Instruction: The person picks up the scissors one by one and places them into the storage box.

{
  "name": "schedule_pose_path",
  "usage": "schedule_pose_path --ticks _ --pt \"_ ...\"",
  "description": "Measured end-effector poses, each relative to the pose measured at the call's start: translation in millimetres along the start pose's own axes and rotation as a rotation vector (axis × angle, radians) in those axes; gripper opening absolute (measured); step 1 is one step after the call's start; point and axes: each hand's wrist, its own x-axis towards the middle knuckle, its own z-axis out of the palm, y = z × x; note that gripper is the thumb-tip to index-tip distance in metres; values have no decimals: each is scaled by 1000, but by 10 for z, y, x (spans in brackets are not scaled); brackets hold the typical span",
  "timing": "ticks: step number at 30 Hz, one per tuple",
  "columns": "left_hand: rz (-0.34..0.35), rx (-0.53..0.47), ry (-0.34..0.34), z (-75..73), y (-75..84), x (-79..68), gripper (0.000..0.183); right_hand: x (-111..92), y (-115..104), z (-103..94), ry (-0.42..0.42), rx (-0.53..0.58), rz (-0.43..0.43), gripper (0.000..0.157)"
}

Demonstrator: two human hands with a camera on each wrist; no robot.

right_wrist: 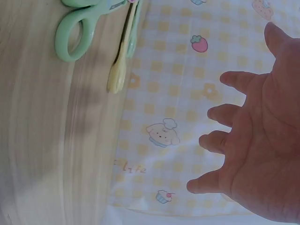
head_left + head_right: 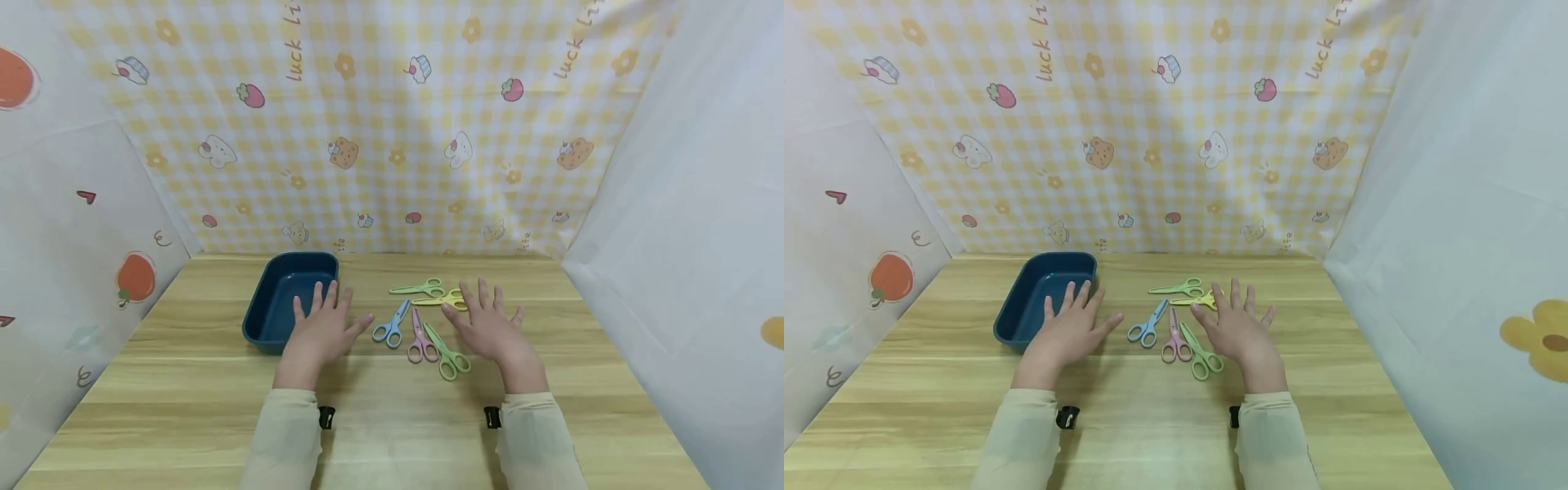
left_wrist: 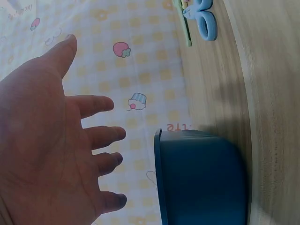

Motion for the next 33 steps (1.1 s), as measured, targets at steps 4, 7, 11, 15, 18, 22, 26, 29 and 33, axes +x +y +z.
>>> schedule_pose_path --ticks 4,7,11,15,18,22,26,29,33 --pt "1 4 5 -10 -26 -3 88 -20 -13 16 1 10 -5 91" --pt "1 -2 6 -29 -74 -4 88 -29 -19 26 -10 17 -9 90" --pt "-12 -1 10 -65 -226 -23 92 -42 -18 35 -8 25 -14 88" --pt "-51 -6 24 -130 -477 -94 98 -52 -19 38 -4 22 -19 88" --pt "-80 -26 27 -205 -686 -169 103 -56 -18 47 -8 17 -25 89" --pt "-102 -61 16 -300 -930 -233 110 -63 -1 68 -23 15 -28 90" --pt "-99 -74 0 -352 -1178 -260 123 -72 17 93 -34 11 -22 88" --pt "-91 -78 -10 -379 -1366 -272 132 -77 31 105 -38 10 -17 86" --pt "-67 -118 -34 -377 -1592 -252 133 -79 45 110 -49 10 -13 87"
